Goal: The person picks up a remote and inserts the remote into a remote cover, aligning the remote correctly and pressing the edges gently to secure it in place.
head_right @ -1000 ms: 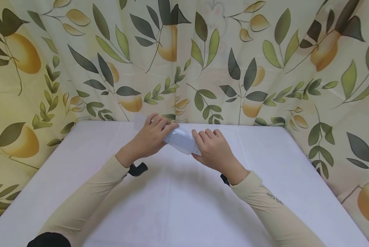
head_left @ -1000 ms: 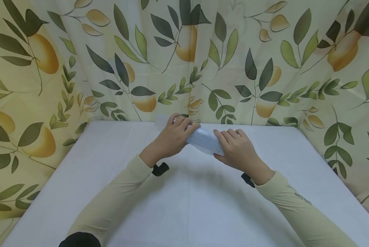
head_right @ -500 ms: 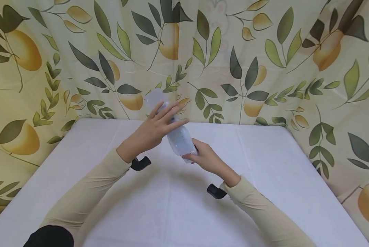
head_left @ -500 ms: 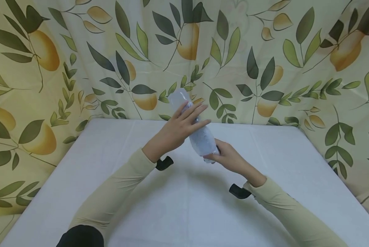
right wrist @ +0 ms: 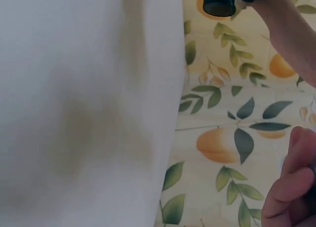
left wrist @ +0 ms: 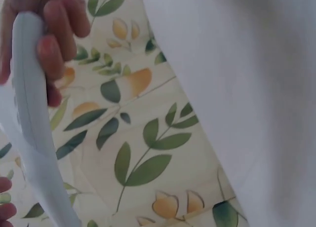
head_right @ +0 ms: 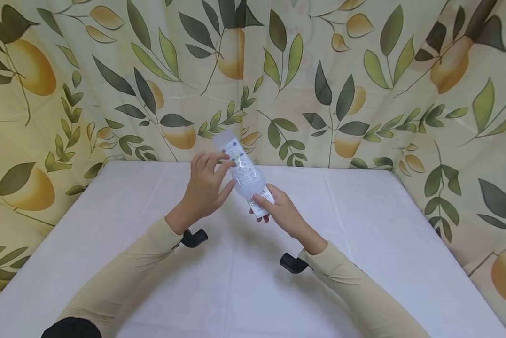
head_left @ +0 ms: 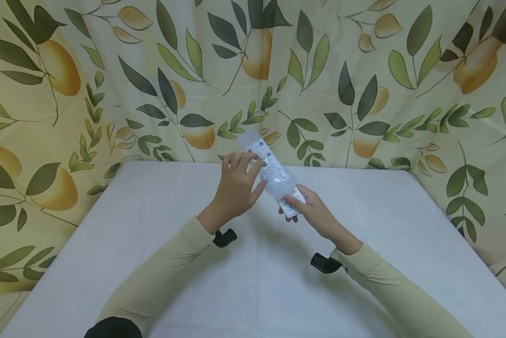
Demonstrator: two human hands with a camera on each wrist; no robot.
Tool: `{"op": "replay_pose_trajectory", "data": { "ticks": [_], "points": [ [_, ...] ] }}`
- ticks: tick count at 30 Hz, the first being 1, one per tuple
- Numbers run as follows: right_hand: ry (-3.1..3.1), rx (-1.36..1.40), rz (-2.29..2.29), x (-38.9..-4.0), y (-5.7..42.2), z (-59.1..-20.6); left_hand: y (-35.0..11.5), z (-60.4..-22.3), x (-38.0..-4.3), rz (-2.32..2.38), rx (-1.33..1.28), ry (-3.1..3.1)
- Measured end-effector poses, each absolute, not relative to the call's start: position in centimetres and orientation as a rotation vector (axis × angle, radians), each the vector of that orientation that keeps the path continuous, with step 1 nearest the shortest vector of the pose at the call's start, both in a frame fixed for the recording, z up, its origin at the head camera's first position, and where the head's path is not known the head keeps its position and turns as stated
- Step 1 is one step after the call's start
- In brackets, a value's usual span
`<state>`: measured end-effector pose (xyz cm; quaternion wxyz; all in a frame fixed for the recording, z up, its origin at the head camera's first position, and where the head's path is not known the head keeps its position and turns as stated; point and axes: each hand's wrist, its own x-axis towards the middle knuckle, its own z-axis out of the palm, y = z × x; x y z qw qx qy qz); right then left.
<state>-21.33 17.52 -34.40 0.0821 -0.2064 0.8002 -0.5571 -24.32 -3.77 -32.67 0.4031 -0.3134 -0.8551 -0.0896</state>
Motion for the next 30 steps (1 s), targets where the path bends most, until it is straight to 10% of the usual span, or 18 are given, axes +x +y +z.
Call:
{"op": "replay_pose_trajectory", "data": {
  "ticks": [30],
  "points": [
    [2.052, -0.198, -1.903, -21.6, 17.4, -34.0, -2.2, -34.0, -23.8, -0.142, -0.874, -1.917]
  ]
}}
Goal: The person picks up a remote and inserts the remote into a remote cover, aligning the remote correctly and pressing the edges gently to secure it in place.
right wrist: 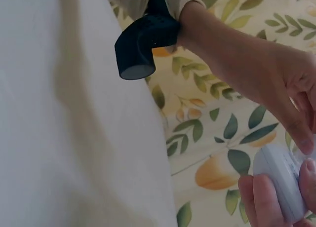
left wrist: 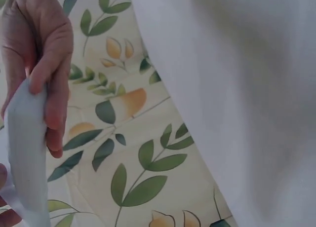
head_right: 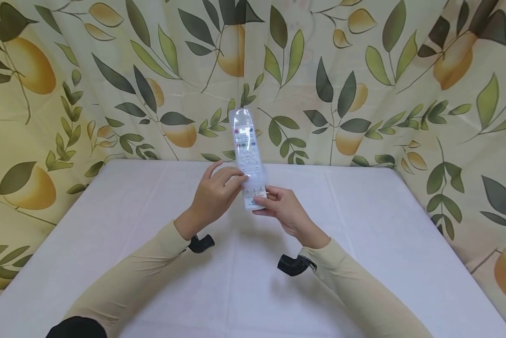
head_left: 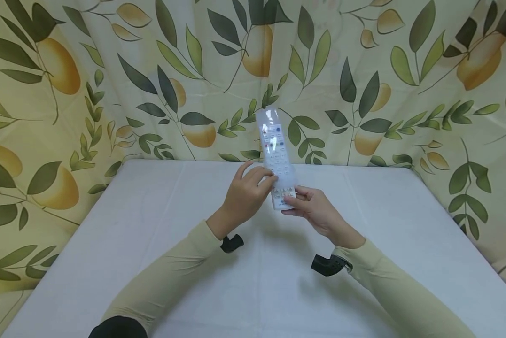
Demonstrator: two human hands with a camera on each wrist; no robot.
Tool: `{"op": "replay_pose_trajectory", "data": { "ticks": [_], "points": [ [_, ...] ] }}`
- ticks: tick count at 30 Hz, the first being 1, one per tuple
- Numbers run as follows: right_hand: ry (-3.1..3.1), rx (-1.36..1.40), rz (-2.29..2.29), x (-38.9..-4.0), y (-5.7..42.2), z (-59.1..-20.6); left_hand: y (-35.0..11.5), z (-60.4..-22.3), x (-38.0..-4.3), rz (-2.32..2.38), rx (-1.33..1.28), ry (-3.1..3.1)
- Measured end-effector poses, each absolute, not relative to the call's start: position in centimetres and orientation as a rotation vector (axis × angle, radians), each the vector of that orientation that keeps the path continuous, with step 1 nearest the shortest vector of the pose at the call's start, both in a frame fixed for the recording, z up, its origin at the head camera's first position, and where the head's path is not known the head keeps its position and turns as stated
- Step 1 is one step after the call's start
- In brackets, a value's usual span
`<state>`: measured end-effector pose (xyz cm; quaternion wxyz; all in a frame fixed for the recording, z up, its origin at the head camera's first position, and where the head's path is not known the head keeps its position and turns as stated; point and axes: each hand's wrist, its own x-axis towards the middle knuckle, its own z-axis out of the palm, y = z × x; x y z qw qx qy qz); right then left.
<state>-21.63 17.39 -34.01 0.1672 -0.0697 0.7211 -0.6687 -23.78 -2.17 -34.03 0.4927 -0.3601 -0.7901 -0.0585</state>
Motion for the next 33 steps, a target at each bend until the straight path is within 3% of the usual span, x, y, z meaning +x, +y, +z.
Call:
{"op": "replay_pose_trajectory", "data": {
  "ticks": [7, 25, 33],
  "points": [
    [2.031, -0.286, -1.928, -21.5, 17.6, -33.9, -2.3, -33.7, -23.8, -0.173, -0.852, -1.87],
    [2.109, -0.189, -2.201, -20.2, 16.0, -33.1, -1.9, -33.4, -22.8, -0.196, -0.871, -1.826],
    [2.569, -0.457, -1.999, -20.5, 16.9, -33.1, -3.0, -33.6, -23.4, -0.17, -0.947, -1.856]
  ]
}}
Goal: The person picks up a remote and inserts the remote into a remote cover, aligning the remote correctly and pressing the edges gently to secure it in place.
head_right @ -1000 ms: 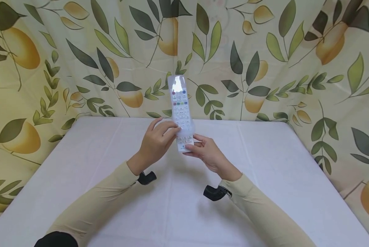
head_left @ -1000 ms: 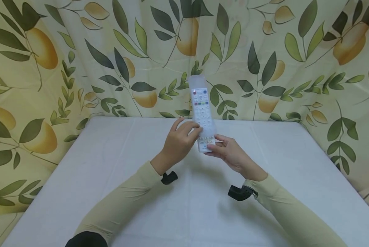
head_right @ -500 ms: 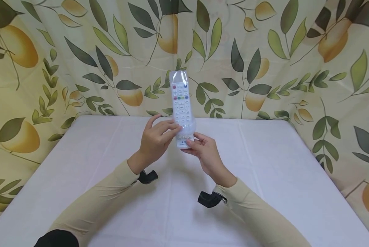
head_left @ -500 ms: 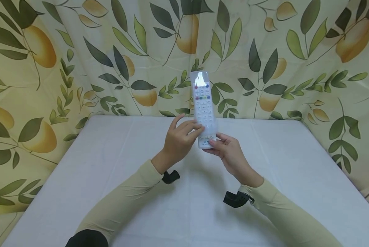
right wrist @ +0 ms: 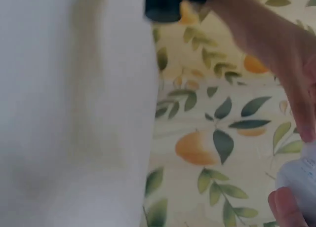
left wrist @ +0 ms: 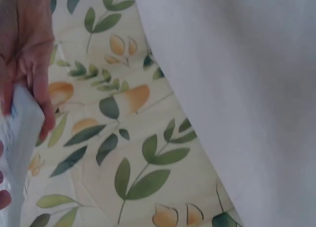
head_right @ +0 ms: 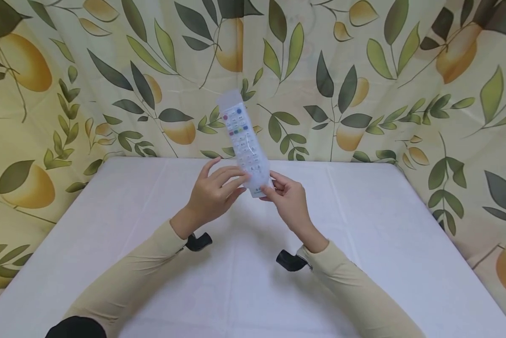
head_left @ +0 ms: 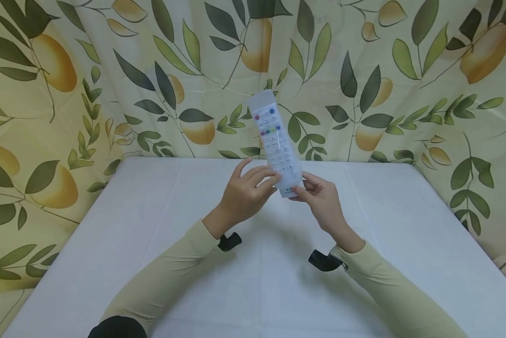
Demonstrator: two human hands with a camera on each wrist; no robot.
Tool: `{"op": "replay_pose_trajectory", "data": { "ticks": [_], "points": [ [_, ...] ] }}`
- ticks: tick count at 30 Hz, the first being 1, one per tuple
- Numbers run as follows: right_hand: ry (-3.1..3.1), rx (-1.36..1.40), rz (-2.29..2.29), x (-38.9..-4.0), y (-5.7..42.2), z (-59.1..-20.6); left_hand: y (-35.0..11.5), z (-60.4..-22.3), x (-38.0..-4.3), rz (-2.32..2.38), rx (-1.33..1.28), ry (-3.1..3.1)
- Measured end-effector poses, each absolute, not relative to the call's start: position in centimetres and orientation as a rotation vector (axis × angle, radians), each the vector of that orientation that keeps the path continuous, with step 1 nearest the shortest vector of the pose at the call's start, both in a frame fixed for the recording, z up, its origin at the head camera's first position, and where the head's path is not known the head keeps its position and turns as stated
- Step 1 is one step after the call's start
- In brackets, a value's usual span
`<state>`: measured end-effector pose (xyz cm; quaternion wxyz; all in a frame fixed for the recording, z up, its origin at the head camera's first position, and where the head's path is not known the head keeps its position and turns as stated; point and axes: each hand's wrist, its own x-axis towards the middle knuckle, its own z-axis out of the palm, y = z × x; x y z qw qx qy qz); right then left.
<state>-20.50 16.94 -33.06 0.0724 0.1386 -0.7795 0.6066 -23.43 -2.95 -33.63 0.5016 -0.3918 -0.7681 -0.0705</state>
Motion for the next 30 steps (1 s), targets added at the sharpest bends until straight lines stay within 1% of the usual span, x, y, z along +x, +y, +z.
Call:
{"op": "replay_pose_trajectory", "data": {
  "ticks": [5, 9, 13, 18, 25, 30],
  "points": [
    [-2.448, 0.489, 1.55, -20.5, 17.9, -32.6, -4.4, -32.4, -24.6, -0.109, -0.942, -1.815],
    [-2.527, 0.563, 1.466, -20.6, 18.6, -32.4, -5.2, -30.4, -25.5, 0.101, -0.909, -1.844],
    [-2.566, 0.65, 1.399, -20.5, 19.4, -32.4, -5.5, -29.2, -25.8, 0.264, -0.965, -1.943],
    [-2.621, 0.678, 1.246, -20.5, 20.1, -32.0, -5.6, -29.6, -25.8, 0.21, -1.012, -2.068],
    [-2.486, 0.759, 0.592, -20.4, 20.7, -31.7, -5.4, -30.8, -25.5, 0.104, -0.938, -2.101],
    [-2.365, 0.829, 0.296, -20.8, 21.1, -32.0, -5.0, -31.2, -25.0, 0.037, -0.879, -2.174]
  ]
}}
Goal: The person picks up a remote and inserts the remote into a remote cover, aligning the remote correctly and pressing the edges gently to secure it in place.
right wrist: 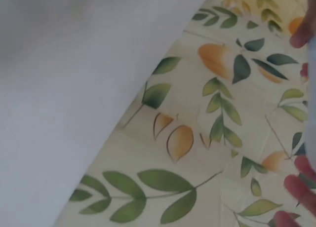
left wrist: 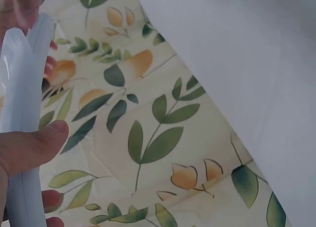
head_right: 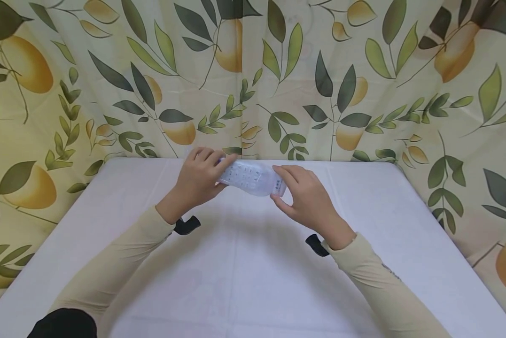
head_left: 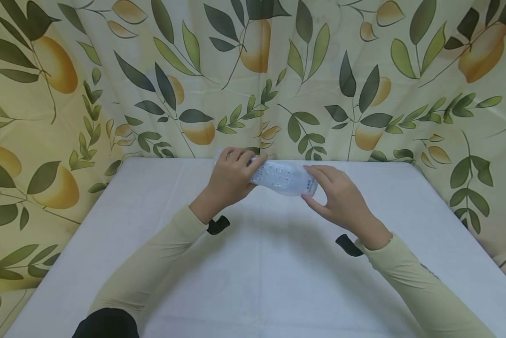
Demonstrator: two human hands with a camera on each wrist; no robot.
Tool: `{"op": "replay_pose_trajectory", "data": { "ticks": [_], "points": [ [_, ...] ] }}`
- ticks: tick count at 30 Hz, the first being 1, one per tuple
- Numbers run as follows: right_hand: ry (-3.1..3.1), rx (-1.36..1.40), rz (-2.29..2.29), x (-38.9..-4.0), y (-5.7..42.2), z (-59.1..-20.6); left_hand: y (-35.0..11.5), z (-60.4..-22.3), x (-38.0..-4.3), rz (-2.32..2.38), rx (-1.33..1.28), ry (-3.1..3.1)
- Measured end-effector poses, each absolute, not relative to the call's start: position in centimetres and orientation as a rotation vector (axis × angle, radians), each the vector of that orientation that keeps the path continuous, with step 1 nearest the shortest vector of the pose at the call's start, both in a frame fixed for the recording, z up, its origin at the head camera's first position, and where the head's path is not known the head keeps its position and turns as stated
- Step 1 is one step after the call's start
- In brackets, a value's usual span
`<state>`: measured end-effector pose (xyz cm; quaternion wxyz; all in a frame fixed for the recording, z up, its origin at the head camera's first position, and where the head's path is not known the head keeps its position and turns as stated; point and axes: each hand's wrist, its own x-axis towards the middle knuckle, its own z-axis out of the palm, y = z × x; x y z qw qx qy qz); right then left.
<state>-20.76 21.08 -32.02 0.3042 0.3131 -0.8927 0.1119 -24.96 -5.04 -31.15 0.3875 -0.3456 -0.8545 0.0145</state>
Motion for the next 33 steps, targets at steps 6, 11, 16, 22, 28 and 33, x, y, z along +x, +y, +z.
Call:
{"op": "replay_pose_trajectory", "data": {
  "ticks": [6, 11, 16, 22, 28, 33],
  "points": [
    [-2.198, 0.902, 0.146, -21.4, 21.5, -32.3, -4.8, -31.6, -24.7, -0.022, -0.886, -2.241],
    [-2.148, 0.946, 0.13, -21.4, 21.6, -32.3, -4.8, -31.5, -24.5, -0.053, -0.994, -2.192],
    [-2.105, 0.964, 0.001, -21.5, 21.7, -32.3, -4.9, -31.4, -24.2, -0.052, -1.05, -2.197],
    [-2.021, 0.926, -0.104, -21.7, 21.6, -32.3, -4.8, -31.3, -23.8, -0.055, -1.048, -2.281],
    [-1.969, 0.939, -0.118, -21.6, 21.3, -32.3, -4.1, -30.7, -23.6, -0.074, -1.029, -2.293],
    [-1.966, 0.955, -0.119, -21.7, 20.9, -32.5, -3.1, -29.9, -23.7, -0.075, -1.063, -2.13]
  ]
}}
